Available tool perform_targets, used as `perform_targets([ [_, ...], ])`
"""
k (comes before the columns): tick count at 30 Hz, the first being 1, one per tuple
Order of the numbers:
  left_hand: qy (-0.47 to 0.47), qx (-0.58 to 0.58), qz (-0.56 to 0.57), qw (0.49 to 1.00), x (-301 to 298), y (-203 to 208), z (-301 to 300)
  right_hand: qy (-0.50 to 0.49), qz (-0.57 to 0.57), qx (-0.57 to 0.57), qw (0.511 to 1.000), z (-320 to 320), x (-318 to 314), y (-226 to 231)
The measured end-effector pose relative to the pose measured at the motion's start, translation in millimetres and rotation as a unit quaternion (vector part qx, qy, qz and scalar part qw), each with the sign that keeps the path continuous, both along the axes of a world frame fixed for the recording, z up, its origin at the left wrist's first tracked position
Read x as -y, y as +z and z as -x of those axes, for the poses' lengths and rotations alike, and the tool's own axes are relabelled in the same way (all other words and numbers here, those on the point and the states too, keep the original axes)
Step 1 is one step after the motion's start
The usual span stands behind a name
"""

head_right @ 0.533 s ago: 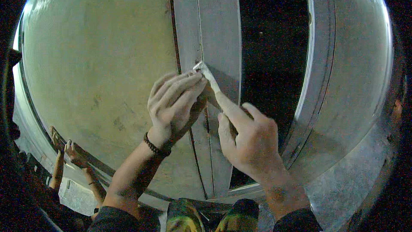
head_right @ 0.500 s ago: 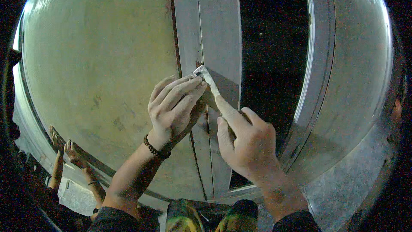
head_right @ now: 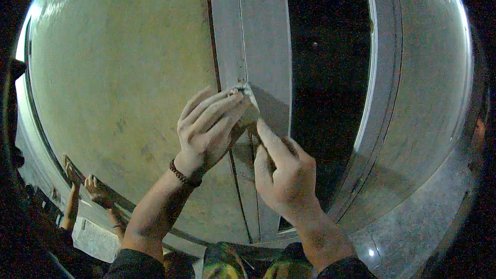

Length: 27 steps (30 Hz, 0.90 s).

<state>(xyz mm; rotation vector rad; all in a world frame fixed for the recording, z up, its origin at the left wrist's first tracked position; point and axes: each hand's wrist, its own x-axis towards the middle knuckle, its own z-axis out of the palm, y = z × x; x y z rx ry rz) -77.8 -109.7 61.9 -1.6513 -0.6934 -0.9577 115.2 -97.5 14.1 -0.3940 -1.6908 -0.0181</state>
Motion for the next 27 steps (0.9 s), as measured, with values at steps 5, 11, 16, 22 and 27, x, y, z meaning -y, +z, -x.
perform_targets([
  [5, -0.015, 0.01, -0.006, 1.0, 2.6, 5.1, 6.1, 0.003, 0.071, 0.003, 0.997, 9.0, 13.9, -0.1],
  [11, -0.058, -0.031, -0.037, 0.997, 3.4, 6.5, 15.6, -0.006, -0.011, -0.02, 1.0, 22.6, 16.2, -5.7],
  [16, -0.031, 0.025, 0.062, 0.997, 7.5, 7.6, 16.6, -0.01, 0.031, -0.042, 0.999, 29.3, 14.6, -13.2],
  [22, 0.005, 0.008, 0.06, 0.998, 6.9, 12.0, 15.2, -0.004, 0.038, -0.069, 0.997, 30.3, 4.1, -12.7],
  [27, -0.039, 0.001, 0.033, 0.999, 4.5, 13.2, 17.2, 0.007, 0.016, -0.058, 0.998, 31.4, 6.2, -7.9],
])
